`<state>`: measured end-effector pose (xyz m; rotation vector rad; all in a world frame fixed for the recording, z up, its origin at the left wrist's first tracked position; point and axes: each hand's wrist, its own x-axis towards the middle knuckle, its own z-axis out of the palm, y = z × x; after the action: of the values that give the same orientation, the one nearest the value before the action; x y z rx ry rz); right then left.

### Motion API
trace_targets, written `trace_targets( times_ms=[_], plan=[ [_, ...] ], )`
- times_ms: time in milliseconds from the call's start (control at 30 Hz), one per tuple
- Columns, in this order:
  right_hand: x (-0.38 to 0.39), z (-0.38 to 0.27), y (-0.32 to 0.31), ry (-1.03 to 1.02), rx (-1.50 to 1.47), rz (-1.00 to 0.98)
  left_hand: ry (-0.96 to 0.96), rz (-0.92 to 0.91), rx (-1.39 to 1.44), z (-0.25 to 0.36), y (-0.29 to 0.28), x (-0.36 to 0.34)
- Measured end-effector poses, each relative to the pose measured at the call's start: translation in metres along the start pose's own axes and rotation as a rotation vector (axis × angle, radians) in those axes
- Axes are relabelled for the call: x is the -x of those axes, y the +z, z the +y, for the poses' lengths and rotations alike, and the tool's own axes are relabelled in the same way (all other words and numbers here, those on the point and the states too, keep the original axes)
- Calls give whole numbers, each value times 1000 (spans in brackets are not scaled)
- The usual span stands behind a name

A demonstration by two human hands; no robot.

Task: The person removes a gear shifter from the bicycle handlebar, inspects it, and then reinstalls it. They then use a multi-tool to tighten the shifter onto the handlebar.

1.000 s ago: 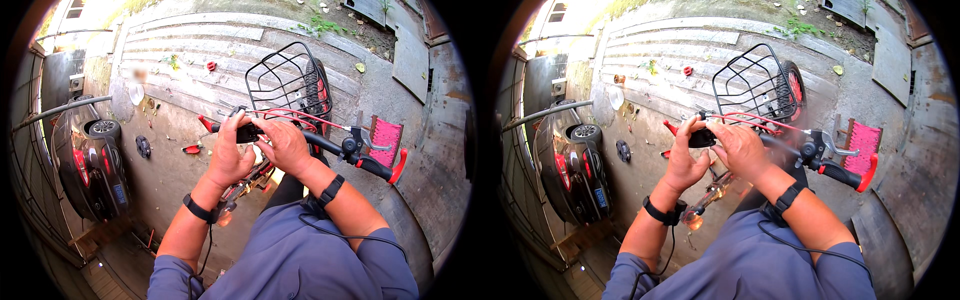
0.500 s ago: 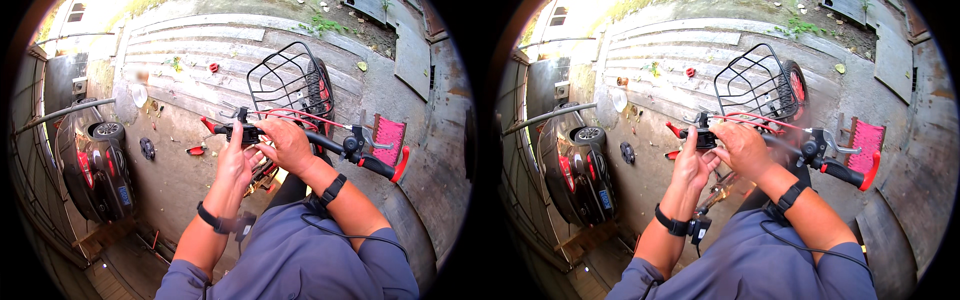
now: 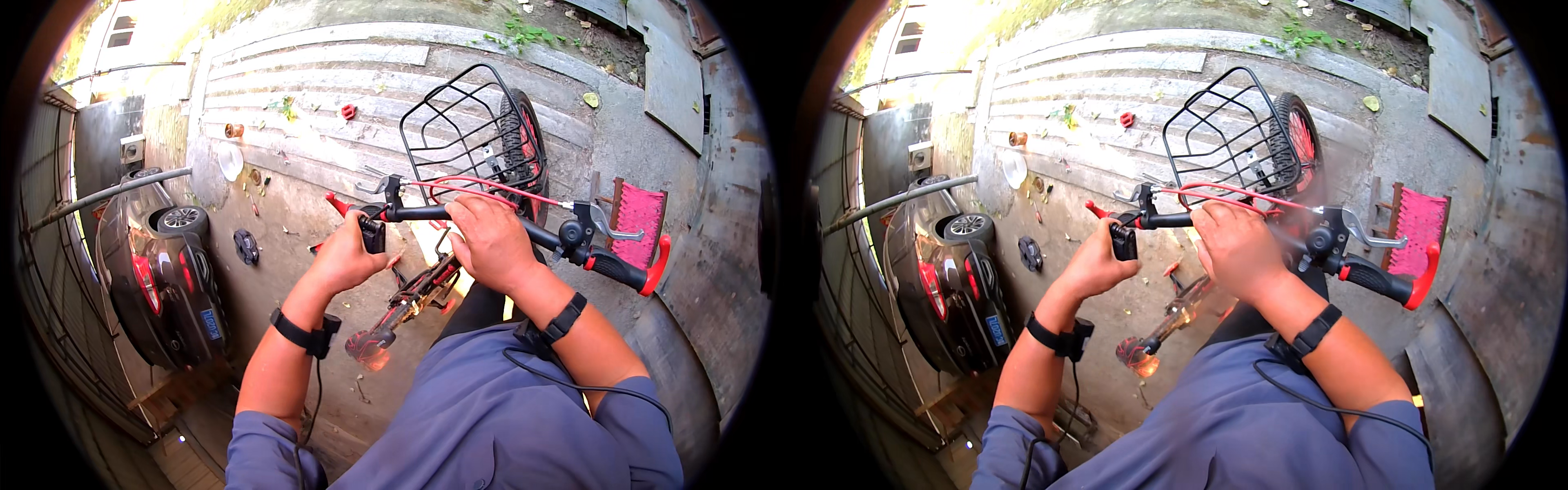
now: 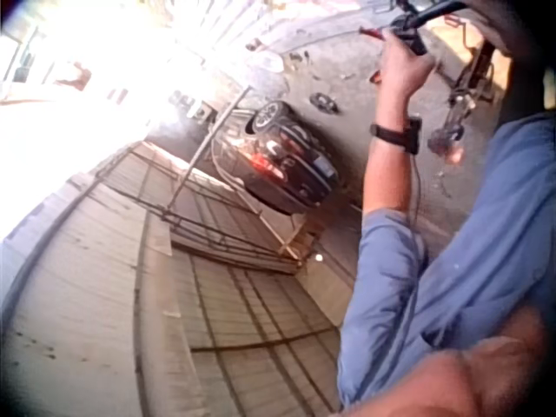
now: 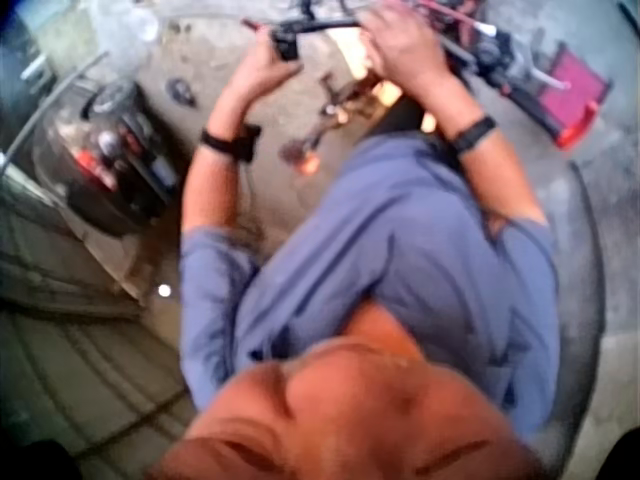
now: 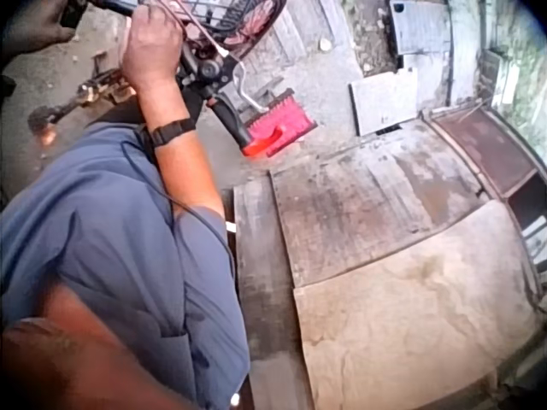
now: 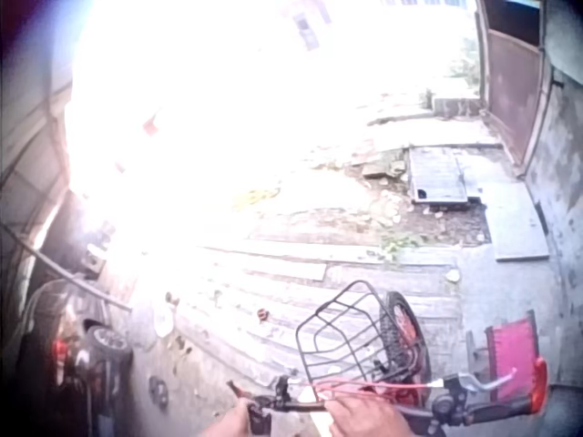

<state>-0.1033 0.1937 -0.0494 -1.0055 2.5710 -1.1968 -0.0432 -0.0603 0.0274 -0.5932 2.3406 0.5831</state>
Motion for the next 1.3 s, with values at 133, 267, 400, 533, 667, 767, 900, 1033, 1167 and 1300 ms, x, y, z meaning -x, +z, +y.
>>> trace_targets(
  times_ms=[133, 267, 400, 533, 667, 767, 900, 1033, 1167, 1300],
  plan=[
    [-2, 0, 2, -4, 2, -5, 244, 160, -525, -8, -14, -11],
    [-3, 0, 5, 14, 23, -23, 553, 377, -579, -8, -21, -20],
    [-4, 1, 6, 0, 41, -16, 300, 512, -459, -19, -2, -14],
    [-5, 1, 5, -10, 32, 12, -131, 268, -22, -29, -2, -17],
    [-6, 1, 5, -11, 19, 5, -304, 71, 665, -23, -2, -12],
    [-7, -1, 2, -3, 3, -9, -368, 22, 924, -17, -10, -15],
    [-6, 1, 3, -9, 9, 5, -391, -22, 1118, -15, -9, -17],
    [-6, 2, 4, -5, 5, -21, -481, 5, 1192, -20, -5, -26],
    [-6, 3, 5, 16, -4, -52, -486, 24, 1094, -20, -3, -36],
    [-7, 1, 3, 15, -15, -37, -442, 60, 1045, -17, -5, -36]
  ],
)
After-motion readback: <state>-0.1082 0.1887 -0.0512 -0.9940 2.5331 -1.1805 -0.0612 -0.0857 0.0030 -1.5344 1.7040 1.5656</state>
